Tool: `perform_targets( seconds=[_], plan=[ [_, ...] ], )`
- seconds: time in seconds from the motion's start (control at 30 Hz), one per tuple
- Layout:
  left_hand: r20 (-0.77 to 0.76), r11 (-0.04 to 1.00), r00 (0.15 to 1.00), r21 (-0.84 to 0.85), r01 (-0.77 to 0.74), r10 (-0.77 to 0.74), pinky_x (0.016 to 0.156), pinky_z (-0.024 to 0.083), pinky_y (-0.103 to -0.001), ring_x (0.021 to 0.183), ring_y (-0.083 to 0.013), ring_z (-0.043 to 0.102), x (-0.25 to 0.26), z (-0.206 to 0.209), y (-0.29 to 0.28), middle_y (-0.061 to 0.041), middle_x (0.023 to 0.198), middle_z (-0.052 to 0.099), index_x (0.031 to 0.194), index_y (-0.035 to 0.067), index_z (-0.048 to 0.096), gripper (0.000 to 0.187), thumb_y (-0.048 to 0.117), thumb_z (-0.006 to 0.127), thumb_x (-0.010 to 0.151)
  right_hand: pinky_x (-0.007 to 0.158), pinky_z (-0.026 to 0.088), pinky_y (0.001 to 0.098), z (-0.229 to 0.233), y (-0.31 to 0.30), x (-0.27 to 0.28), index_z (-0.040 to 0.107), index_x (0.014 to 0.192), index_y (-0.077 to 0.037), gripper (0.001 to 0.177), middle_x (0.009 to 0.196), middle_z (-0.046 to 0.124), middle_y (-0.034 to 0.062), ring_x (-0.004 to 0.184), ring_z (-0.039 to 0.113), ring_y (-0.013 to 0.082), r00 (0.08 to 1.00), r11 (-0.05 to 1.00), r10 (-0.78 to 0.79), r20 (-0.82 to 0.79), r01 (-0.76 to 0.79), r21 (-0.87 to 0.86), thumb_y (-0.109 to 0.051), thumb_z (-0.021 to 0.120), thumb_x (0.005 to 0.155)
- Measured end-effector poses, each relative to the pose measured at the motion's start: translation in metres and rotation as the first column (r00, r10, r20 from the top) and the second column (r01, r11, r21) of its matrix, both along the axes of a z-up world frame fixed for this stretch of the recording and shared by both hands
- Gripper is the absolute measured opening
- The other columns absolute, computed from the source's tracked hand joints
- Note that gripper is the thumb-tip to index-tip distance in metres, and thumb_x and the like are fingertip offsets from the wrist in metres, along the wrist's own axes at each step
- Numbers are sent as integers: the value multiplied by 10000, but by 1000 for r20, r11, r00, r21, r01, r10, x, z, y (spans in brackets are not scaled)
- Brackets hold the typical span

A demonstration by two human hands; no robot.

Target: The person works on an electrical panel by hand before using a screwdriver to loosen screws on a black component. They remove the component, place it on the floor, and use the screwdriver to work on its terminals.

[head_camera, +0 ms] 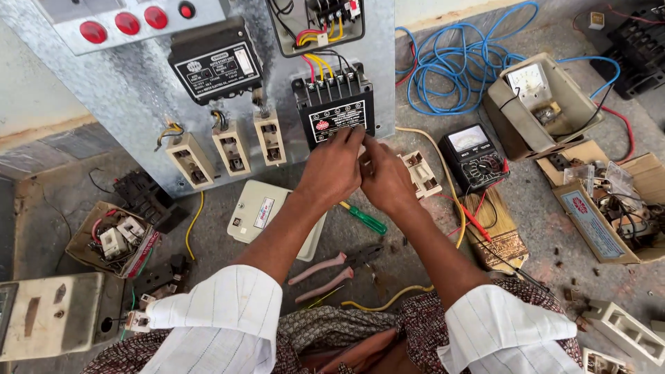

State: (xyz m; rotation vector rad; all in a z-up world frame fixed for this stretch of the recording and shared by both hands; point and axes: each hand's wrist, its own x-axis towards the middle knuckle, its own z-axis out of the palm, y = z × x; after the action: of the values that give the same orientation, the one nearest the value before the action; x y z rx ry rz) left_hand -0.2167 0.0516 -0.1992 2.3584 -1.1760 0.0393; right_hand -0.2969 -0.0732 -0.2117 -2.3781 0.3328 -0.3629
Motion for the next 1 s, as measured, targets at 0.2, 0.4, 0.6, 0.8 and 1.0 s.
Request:
perform_targets(
  seconds=[0.2,0.4,0.6,0.8,1.0],
  plan=[
    [-94,908,995,415,61,-24,1120,388,-537,1244,-326,601,-33,-87,12,-143,1248,652,1277,73,609,480,149,673,807,874,560,523,-66,19,-35,644,1186,-99,358,1144,688,221,1016,691,406,894,961,-13,-447,-113,-254,-227,696,856],
    [56,953,998,302,-5,-13,1102,393,-533,1229,-323,585,-44,-112,15,-138,1233,651,1085,81,707,261,134,643,837,808,579,526,-107,19,-42,655,1068,-19,343,1086,676,239,1030,673,449,964,927,7,-265,-105,-361,-184,706,772],
    [-29,996,998,65,64,-62,972,516,-457,1200,-364,584,-37,-70,20,-145,1152,648,1086,39,642,381,-37,685,715,800,556,513,-31,20,-51,689,1125,-35,281,973,727,280,895,705,455,975,995,-69,-212,83,58,-189,667,891],
    [80,964,992,-237,117,-100,902,534,-478,1128,-373,597,-48,32,12,-140,1112,625,1181,37,600,438,-46,698,762,649,552,365,85,23,-67,762,1100,-61,282,813,758,149,683,714,221,962,958,-245,123,220,184,-206,754,859],
    [280,871,957,-447,202,-78,1010,523,-479,1228,-413,570,-33,112,-14,-194,1210,598,1228,15,584,478,-38,699,767,681,540,309,152,22,-64,739,1198,-41,264,875,747,137,743,647,113,858,965,-263,441,231,127,-163,731,964]
  ],
)
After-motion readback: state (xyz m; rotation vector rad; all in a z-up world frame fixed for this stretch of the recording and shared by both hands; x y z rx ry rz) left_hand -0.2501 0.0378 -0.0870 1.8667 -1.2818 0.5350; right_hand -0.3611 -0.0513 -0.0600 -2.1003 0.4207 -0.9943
